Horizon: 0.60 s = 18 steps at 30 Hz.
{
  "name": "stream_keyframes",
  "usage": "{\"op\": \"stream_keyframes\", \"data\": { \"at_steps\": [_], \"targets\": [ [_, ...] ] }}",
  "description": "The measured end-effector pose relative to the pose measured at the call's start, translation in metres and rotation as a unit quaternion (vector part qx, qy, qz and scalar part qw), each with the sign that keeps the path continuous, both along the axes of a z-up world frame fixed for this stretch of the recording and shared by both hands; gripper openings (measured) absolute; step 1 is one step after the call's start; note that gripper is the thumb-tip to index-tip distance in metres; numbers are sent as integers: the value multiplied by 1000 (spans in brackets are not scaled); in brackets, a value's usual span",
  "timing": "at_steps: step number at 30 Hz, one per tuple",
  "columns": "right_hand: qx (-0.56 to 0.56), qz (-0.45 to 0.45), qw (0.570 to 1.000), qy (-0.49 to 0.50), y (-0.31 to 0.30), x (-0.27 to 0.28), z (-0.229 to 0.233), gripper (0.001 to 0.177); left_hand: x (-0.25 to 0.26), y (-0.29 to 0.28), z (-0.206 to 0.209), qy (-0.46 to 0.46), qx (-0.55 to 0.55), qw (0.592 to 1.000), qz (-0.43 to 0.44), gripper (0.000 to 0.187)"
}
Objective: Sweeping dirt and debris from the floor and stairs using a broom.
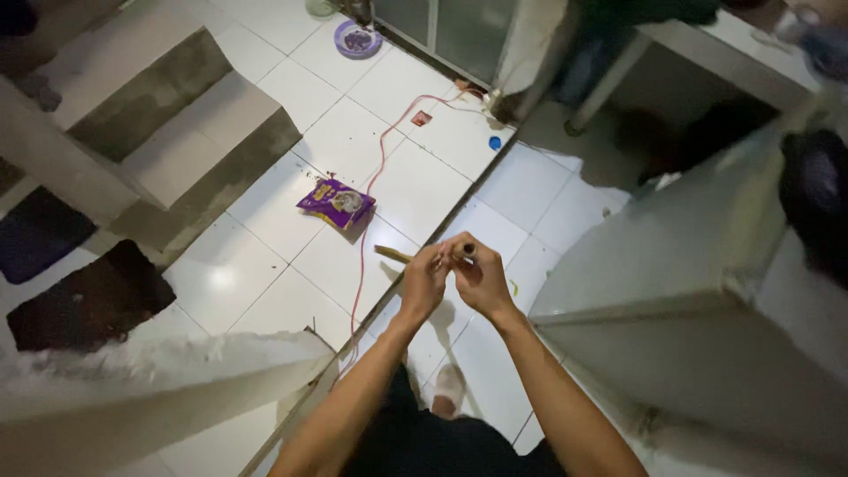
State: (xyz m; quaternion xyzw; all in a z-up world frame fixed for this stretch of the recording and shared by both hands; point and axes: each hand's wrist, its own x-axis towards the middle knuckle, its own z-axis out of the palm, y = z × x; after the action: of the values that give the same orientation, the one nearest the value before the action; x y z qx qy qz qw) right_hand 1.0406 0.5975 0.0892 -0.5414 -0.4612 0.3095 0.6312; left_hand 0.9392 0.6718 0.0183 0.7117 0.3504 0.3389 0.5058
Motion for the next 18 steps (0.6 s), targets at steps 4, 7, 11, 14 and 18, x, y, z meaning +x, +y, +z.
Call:
{"op": "stream_keyframes", "data": {
  "at_steps": [4,7,11,14,18],
  "targets": [
    [-20,0,997,-78,93,60,13,20,64,90,-6,-81,5,996,26,27],
    [-25,14,999,-41,159,103,8,17,105,153,-10,-43,-2,999,26,26],
    [-57,-16,996,-69,254,170,-12,17,164,250,-14,-27,0,1000,14,28],
    [-75,-16,993,-88,324,197,5,18,183,318,1,-19,-5,1000,1,33],
    [-65,-3,996,-68,401,218,55,16,208,406,28,-30,27,999,-35,33]
  ]
}}
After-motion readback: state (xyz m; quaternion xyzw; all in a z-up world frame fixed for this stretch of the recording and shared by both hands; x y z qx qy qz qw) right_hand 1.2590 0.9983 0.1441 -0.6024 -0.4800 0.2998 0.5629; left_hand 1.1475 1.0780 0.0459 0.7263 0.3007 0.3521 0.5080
